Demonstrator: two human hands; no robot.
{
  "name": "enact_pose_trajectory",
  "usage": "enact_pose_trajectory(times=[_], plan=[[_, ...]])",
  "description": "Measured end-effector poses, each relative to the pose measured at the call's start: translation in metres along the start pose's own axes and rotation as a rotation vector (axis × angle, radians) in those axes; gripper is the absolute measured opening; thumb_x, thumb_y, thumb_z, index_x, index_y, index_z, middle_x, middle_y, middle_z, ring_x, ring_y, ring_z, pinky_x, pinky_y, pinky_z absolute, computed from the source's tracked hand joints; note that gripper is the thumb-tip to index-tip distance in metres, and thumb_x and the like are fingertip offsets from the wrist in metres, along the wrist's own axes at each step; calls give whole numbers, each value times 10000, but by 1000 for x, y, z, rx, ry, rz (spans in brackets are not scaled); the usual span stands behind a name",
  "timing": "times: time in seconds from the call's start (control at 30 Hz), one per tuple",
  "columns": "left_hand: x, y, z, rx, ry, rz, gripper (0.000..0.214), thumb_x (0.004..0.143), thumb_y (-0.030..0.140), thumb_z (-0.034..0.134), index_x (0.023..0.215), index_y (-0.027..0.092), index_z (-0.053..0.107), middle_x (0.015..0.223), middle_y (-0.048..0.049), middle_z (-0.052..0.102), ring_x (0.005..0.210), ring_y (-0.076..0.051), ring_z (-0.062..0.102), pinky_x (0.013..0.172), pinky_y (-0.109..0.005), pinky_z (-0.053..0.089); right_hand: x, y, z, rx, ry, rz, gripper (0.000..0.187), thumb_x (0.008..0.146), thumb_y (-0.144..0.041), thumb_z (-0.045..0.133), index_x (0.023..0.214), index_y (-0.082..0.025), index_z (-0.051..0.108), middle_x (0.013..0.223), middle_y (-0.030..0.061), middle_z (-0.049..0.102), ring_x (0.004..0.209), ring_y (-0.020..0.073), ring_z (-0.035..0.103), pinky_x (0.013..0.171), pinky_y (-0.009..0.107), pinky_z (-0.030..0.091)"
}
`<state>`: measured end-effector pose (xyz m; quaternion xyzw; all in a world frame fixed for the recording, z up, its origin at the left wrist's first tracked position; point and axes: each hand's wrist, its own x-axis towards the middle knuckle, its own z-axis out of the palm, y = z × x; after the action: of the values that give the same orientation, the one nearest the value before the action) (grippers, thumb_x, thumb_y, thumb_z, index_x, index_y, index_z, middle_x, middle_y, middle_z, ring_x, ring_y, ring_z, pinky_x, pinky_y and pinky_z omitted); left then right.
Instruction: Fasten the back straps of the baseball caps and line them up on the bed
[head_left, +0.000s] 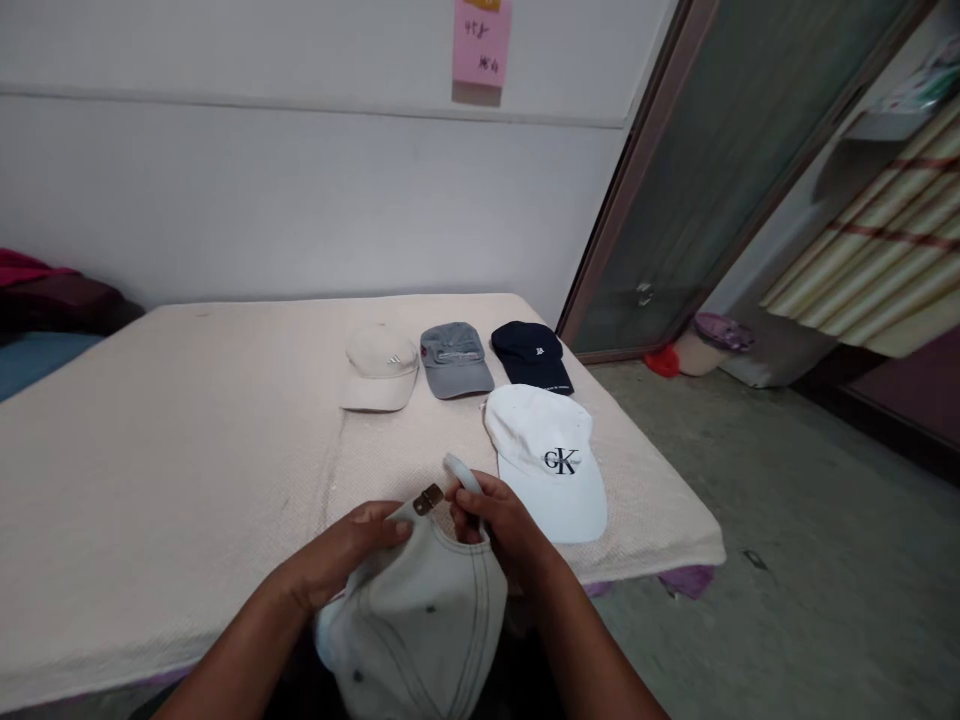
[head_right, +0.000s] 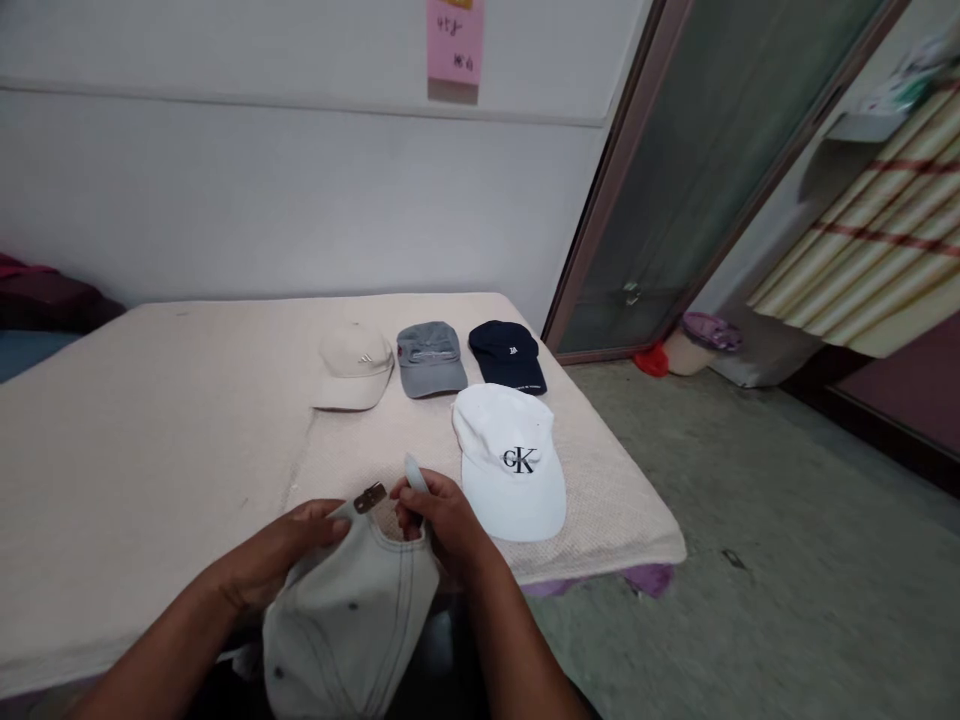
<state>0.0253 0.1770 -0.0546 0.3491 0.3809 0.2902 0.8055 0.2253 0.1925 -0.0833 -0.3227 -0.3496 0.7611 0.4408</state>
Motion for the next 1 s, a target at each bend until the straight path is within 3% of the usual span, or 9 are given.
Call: enact_pose_trajectory(times=[0.17, 0.37, 0.5, 0.67, 0.77, 0.87, 1.0], plan=[[-2, 1, 2, 59, 3, -52, 217, 754, 261, 646, 915, 124, 696, 755, -73, 694, 646, -149, 599, 629, -241, 433, 4, 7, 9, -17, -43, -32, 186, 726, -290, 653, 812, -150, 566, 531, -33, 552, 387, 60, 403, 398, 201, 254], [3, 1, 8, 141, -19, 40, 277, 812, 356, 565, 903, 122, 683, 736, -64, 676, 712, -164, 588, 687, -267, 414, 6, 9, 15, -132, -161, -36, 207, 732, -315, 664, 799, -131, 597, 499, -54, 487, 401, 45, 363, 395, 188, 226], [6, -7, -2, 81, 48, 24, 197, 752, 329, 641, 802, 139, 656, 655, -15, 634, 561, -108, 534, 556, -218, 374, 6, 6, 11, -160, -101, -63, 242, 822, -370, 546, 829, -135, 603, 560, -18, 542, 416, 63, 435, 416, 200, 279], [3, -3, -8, 47, 181, 32, 178, 711, 285, 670, 818, 145, 643, 628, 0, 597, 503, -85, 494, 485, -194, 344, 4, -7, -1, -17, 53, -218, 146, 771, -263, 606, 857, -144, 606, 657, 1, 562, 547, 89, 513, 513, 211, 361], [-1, 1, -8, 20, 194, 35, 207, 712, 283, 661, 868, 148, 646, 716, -35, 627, 585, -121, 552, 542, -219, 397, 5, -16, -8, 78, 128, -302, 155, 789, -275, 583, 888, -157, 594, 602, -21, 522, 467, 70, 447, 465, 207, 333], [-4, 1, -11, 12, 176, 48, 187, 733, 267, 623, 880, 154, 650, 744, -41, 631, 615, -133, 568, 556, -227, 412, 8, -19, -10, 113, 181, -351, 174, 833, -315, 528, 912, -169, 578, 550, -48, 477, 362, 34, 294, 393, 190, 254], [-3, -3, -14, 47, 190, 54, 179, 738, 250, 610, 881, 152, 652, 746, -44, 639, 620, -139, 574, 553, -227, 412, 10, -14, -5, 54, 82, -258, 220, 867, -361, 474, 940, -177, 570, 482, -78, 416, 322, 27, 177, 349, 184, 174]])
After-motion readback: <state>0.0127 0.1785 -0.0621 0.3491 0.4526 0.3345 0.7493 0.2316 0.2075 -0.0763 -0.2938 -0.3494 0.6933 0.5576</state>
